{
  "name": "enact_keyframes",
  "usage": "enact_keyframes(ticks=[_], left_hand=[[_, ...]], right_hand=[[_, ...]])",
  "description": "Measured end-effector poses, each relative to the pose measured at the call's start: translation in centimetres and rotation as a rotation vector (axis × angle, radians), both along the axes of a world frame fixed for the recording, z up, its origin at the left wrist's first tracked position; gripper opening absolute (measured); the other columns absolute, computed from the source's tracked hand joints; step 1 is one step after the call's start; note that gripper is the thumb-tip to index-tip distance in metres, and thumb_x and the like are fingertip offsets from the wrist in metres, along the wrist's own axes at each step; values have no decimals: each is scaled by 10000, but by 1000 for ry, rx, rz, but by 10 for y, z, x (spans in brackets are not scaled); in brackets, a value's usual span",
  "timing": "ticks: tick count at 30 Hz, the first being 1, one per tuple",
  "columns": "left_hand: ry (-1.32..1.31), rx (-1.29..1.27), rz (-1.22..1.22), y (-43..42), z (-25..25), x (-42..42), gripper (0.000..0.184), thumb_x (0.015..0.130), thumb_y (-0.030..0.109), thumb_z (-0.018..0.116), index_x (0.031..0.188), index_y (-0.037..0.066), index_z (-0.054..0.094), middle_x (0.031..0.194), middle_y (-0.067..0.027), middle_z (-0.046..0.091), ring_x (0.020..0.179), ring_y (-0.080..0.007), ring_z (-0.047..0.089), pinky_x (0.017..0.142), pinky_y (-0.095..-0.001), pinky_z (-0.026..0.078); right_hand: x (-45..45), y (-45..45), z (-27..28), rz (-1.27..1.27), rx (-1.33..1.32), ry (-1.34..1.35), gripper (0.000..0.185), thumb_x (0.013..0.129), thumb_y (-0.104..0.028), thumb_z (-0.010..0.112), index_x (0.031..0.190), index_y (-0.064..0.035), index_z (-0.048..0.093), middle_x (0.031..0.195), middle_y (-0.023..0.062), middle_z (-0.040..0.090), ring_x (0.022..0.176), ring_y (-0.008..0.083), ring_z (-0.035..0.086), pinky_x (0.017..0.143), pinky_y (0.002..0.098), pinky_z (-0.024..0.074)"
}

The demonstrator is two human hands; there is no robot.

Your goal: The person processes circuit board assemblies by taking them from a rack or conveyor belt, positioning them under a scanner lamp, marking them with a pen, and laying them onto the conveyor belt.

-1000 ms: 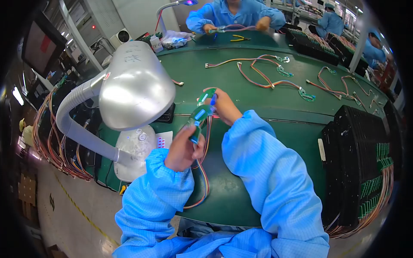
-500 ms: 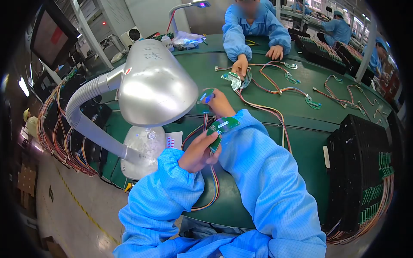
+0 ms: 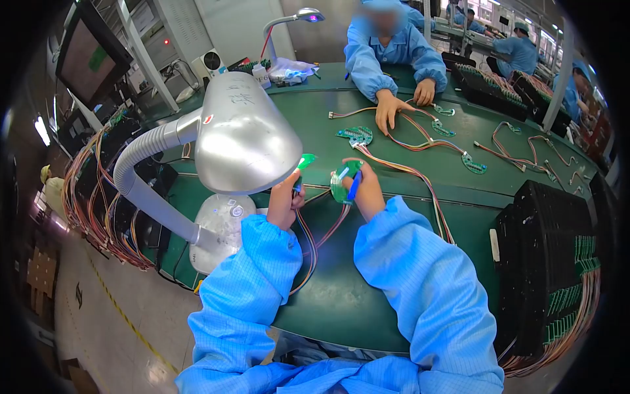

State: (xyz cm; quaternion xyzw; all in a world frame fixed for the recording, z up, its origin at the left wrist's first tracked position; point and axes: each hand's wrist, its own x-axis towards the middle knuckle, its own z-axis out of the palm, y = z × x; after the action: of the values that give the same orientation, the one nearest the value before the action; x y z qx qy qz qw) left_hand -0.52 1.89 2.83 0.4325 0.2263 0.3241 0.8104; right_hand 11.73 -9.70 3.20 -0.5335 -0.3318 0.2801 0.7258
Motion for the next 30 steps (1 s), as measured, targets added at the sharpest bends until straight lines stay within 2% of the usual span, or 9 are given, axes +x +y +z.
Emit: enact_keyframes(ticks=[4,10,21,24,27,30], left_hand=[[-3,-45,11,8,-4,6,162,774,229,500,764,81,437,505,-32,429,315,-55,270,307,-187,183],[33,-8,-40,4,3,4,157,773,223,500,827,97,422,509,-29,431,321,-51,274,309,-179,190],[37,0,-130,2,1,6,177,769,243,513,789,111,397,501,-28,438,318,-48,294,304,-172,186],[30,10,-164,6,-5,6,179,770,253,514,789,107,411,538,-25,460,353,-52,332,320,-176,208],[59,65,-196,0,3,3,197,770,273,516,808,97,435,601,-20,496,439,-64,415,368,-178,295],[72,-2,-268,-6,2,1,199,772,265,517,843,89,454,692,-26,537,562,-78,488,463,-188,384]], right_hand=[[-2,-12,-6,68,-19,-88,369,658,35,457,1020,-12,402,902,154,532,839,200,524,727,281,431],[-1,-10,-10,72,6,-34,375,649,39,468,1014,-14,405,904,150,530,840,209,525,729,289,431],[-2,-9,-9,56,-22,-51,350,673,12,479,1014,-15,410,899,138,531,831,199,525,713,278,428],[1,-10,-12,11,-48,-104,353,672,10,484,1018,-15,416,880,117,529,800,184,522,701,271,429],[-4,-9,-3,-16,-11,-100,336,670,-11,494,1001,-13,438,846,88,517,768,160,510,691,262,422],[6,-8,-7,-31,51,-94,291,702,-61,495,986,-10,454,822,59,504,746,135,495,669,240,409]])
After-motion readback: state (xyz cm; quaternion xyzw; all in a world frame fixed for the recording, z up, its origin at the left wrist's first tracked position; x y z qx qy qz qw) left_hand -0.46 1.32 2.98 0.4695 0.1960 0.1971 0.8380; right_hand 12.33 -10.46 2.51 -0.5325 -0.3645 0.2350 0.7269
